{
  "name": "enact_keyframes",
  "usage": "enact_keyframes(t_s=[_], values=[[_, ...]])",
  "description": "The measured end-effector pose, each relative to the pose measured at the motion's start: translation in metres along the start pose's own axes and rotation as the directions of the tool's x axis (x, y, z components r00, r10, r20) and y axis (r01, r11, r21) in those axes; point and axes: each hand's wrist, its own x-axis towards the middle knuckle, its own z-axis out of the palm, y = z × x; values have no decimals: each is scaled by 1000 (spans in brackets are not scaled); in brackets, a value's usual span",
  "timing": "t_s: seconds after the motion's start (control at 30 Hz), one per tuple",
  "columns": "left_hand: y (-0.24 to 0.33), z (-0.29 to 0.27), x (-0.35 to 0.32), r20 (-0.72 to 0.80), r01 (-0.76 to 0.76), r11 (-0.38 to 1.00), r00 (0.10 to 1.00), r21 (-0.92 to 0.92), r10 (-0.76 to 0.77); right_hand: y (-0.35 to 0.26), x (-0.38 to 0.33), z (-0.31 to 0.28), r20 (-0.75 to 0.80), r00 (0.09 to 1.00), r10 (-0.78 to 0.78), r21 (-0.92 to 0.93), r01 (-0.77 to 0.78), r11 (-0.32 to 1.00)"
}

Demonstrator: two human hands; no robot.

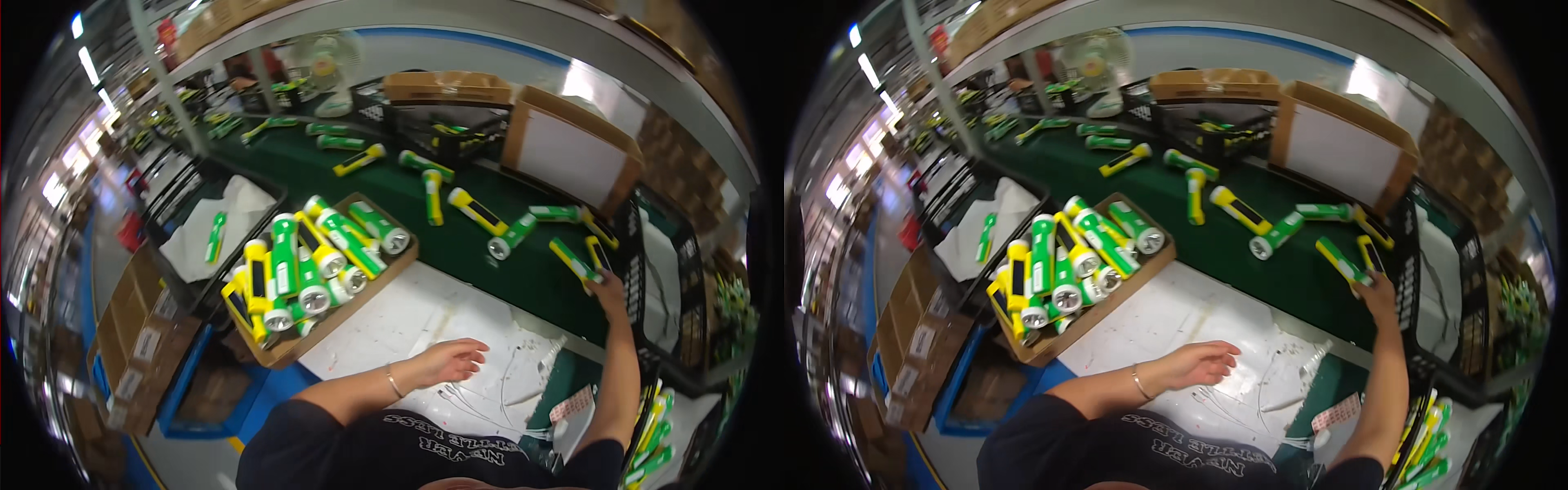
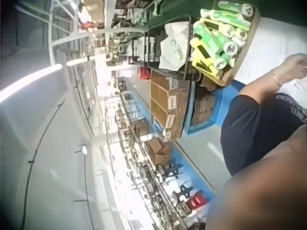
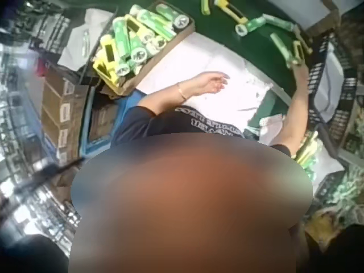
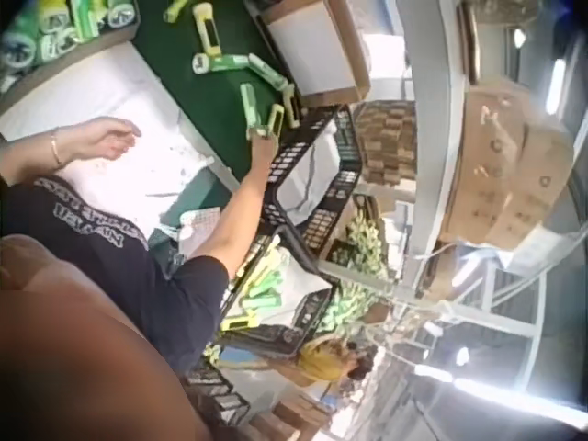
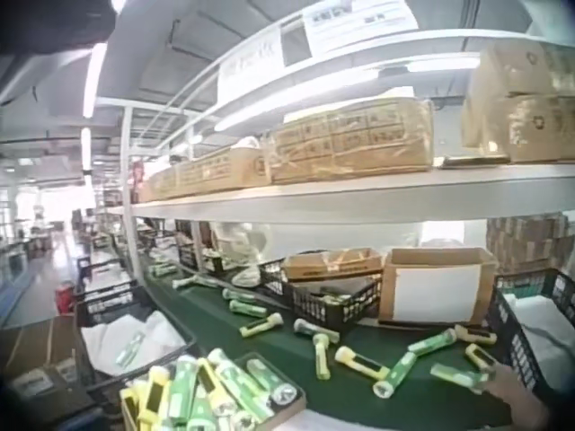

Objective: Inspecting and sorting flashlights on an assembly line.

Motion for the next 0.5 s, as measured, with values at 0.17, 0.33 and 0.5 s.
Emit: enact_keyframes(t_s=[0.17, 0.33, 0.5], values=[[3, 19, 14, 480, 365, 905, 848, -217, -227, -55, -113, -34, 536, 767, -354, 599, -50, 799], [-21, 54, 18, 469, 414, 910, 808, -22, -356, -93, -188, -13, 683, 662, -308, 303, 127, 944], [-28, 46, 7, 164, 234, 967, 963, -102, -216, -80, -225, 12, 247, 962, -115, 226, 58, 972]])
